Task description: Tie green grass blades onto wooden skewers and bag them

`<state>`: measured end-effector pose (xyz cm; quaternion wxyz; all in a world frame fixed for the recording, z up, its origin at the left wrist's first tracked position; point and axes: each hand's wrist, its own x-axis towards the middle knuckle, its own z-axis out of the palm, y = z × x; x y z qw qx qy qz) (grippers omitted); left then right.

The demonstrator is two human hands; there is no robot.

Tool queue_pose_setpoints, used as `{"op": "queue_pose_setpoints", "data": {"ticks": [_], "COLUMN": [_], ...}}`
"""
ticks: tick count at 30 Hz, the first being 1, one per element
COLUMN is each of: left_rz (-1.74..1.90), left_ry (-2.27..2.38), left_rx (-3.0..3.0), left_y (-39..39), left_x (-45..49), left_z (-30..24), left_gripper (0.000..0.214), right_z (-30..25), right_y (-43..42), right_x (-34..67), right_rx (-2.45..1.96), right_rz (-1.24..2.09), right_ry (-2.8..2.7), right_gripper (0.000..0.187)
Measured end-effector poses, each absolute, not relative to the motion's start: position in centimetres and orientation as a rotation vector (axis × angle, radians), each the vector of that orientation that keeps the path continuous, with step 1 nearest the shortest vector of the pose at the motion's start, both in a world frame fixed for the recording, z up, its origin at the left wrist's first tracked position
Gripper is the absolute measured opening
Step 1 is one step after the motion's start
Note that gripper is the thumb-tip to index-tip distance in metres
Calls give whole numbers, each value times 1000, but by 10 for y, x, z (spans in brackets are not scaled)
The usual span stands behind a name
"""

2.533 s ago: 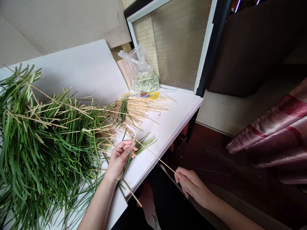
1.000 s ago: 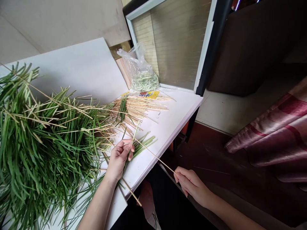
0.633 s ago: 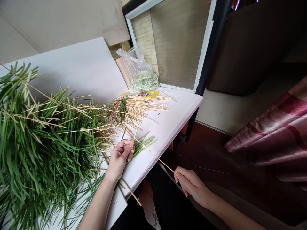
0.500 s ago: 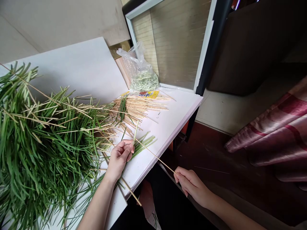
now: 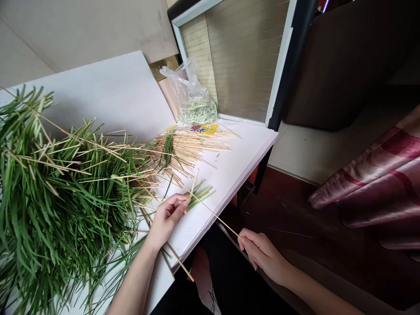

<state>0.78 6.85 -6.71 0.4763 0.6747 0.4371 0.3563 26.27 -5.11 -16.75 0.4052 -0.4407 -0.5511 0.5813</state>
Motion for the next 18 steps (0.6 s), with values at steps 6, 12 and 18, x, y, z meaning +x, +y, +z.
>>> {"op": "queue_pose_setpoints", "data": {"ticks": [6, 12, 18], "left_rz": [570, 573, 519], "left_ry": [1031, 1022, 958], "left_rx": [1963, 2037, 2115], "left_y": [57, 55, 52], "left_x": [20, 19, 22], "left_z": [-62, -60, -61], "left_gripper": [20, 16, 21], "right_z": [-171, -168, -168], "right_y": [-51, -51, -51], "right_x": [262, 261, 260], "right_rx": [-1136, -1138, -1133], "right_rz": [1462, 1478, 1455], "right_ry": [-1354, -1343, -1387], "right_gripper": [46, 45, 46]}}
